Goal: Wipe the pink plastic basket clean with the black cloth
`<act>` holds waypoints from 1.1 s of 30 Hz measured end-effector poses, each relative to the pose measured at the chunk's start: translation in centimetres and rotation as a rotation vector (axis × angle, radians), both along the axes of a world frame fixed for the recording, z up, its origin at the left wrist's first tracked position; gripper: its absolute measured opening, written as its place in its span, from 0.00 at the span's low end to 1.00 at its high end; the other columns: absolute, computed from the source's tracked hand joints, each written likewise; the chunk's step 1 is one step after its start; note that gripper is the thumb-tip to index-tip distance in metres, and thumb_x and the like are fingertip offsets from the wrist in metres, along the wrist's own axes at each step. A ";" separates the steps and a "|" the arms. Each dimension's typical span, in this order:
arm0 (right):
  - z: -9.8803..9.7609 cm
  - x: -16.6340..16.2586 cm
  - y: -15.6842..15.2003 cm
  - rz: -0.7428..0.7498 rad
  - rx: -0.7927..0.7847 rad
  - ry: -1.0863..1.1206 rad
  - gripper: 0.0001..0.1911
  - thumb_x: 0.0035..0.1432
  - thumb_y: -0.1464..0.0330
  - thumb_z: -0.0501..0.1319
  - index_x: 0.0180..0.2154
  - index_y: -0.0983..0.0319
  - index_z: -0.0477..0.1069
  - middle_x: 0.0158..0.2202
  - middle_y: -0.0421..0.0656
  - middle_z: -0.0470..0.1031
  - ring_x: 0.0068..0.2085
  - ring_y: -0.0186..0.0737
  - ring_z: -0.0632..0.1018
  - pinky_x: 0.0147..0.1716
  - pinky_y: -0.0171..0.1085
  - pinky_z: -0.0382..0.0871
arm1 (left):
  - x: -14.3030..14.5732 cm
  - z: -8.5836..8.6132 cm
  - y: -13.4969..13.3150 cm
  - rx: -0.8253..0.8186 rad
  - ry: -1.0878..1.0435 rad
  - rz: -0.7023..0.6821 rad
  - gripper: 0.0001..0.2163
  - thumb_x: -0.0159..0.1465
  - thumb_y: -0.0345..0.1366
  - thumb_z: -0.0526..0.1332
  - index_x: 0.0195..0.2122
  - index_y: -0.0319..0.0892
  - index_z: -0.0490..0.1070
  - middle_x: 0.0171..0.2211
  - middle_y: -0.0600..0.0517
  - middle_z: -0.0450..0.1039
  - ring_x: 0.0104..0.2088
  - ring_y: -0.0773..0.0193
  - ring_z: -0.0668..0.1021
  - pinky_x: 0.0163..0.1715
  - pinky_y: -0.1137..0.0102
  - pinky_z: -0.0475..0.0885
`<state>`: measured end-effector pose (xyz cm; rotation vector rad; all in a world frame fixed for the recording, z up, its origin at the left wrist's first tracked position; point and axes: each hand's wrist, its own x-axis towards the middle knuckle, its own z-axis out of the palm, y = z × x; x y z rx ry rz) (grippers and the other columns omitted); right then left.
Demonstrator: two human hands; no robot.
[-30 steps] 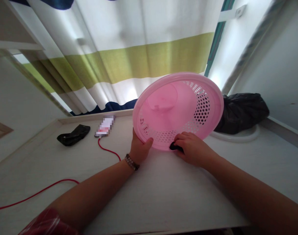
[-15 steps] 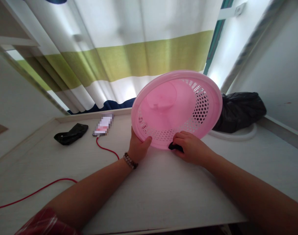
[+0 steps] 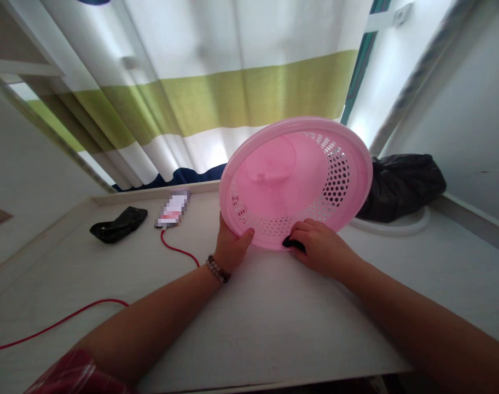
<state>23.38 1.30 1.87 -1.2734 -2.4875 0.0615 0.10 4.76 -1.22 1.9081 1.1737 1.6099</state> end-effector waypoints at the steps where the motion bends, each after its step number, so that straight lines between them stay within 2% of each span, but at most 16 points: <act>1: -0.1 -0.1 0.0 -0.007 0.003 0.004 0.08 0.54 0.69 0.60 0.37 0.62 0.74 0.37 0.47 0.73 0.42 0.43 0.70 0.45 0.42 0.63 | 0.0 0.0 0.0 -0.004 0.000 0.001 0.36 0.52 0.31 0.66 0.60 0.43 0.51 0.56 0.42 0.62 0.54 0.55 0.69 0.58 0.55 0.63; 6: -0.6 -1.1 0.0 0.040 0.007 0.052 0.10 0.56 0.70 0.58 0.41 0.62 0.74 0.39 0.46 0.72 0.43 0.43 0.69 0.45 0.41 0.63 | 0.0 0.1 0.0 -0.003 0.011 0.005 0.37 0.52 0.32 0.66 0.60 0.43 0.49 0.57 0.42 0.60 0.56 0.54 0.68 0.58 0.54 0.61; 10: -0.1 -1.4 -0.2 0.084 -0.004 0.025 0.08 0.55 0.69 0.58 0.37 0.63 0.74 0.37 0.46 0.72 0.41 0.41 0.70 0.43 0.40 0.63 | 0.1 0.5 -0.2 0.002 0.004 0.005 0.36 0.52 0.31 0.65 0.60 0.43 0.49 0.57 0.42 0.60 0.57 0.54 0.67 0.59 0.55 0.61; 14: 0.4 -0.8 -0.5 -0.035 0.027 -0.079 0.06 0.53 0.67 0.60 0.31 0.64 0.72 0.33 0.47 0.71 0.38 0.43 0.70 0.40 0.41 0.63 | 0.3 0.7 -0.3 0.005 -0.008 -0.015 0.35 0.53 0.32 0.66 0.60 0.44 0.49 0.57 0.42 0.60 0.56 0.54 0.67 0.58 0.55 0.61; 18: 0.2 -0.7 -0.5 -0.116 0.034 -0.084 0.08 0.55 0.66 0.59 0.33 0.64 0.73 0.33 0.48 0.72 0.40 0.45 0.70 0.41 0.42 0.64 | 0.3 0.8 -0.3 0.010 -0.003 -0.028 0.35 0.53 0.33 0.65 0.60 0.44 0.49 0.57 0.42 0.60 0.56 0.53 0.67 0.58 0.54 0.61; 22: -0.5 -1.4 -0.5 0.006 0.012 -0.002 0.11 0.59 0.70 0.55 0.42 0.63 0.74 0.40 0.47 0.73 0.45 0.42 0.70 0.46 0.40 0.63 | 0.3 0.7 -0.3 0.007 0.000 -0.017 0.35 0.53 0.33 0.65 0.60 0.43 0.49 0.57 0.42 0.60 0.56 0.54 0.67 0.58 0.55 0.61; 25: -0.4 -1.6 -0.6 0.102 -0.008 0.032 0.13 0.59 0.71 0.55 0.44 0.62 0.73 0.43 0.46 0.73 0.46 0.42 0.70 0.47 0.39 0.63 | 0.3 0.7 -0.2 0.010 0.005 -0.011 0.36 0.53 0.33 0.66 0.60 0.44 0.49 0.57 0.42 0.60 0.57 0.54 0.67 0.59 0.55 0.61; 28: 0.1 -1.2 -0.6 0.131 -0.031 0.037 0.12 0.56 0.70 0.57 0.42 0.61 0.75 0.41 0.45 0.74 0.43 0.41 0.71 0.46 0.40 0.63 | 0.3 0.6 -0.2 0.010 -0.002 -0.024 0.35 0.53 0.33 0.65 0.60 0.44 0.49 0.57 0.43 0.60 0.57 0.54 0.67 0.59 0.55 0.61; 33: 1.2 0.0 -0.7 -0.008 -0.021 -0.057 0.08 0.51 0.69 0.60 0.33 0.63 0.76 0.33 0.46 0.72 0.39 0.43 0.71 0.42 0.42 0.63 | 0.2 0.4 -0.1 0.000 -0.006 -0.031 0.36 0.53 0.32 0.66 0.60 0.44 0.49 0.57 0.42 0.60 0.56 0.54 0.67 0.59 0.55 0.61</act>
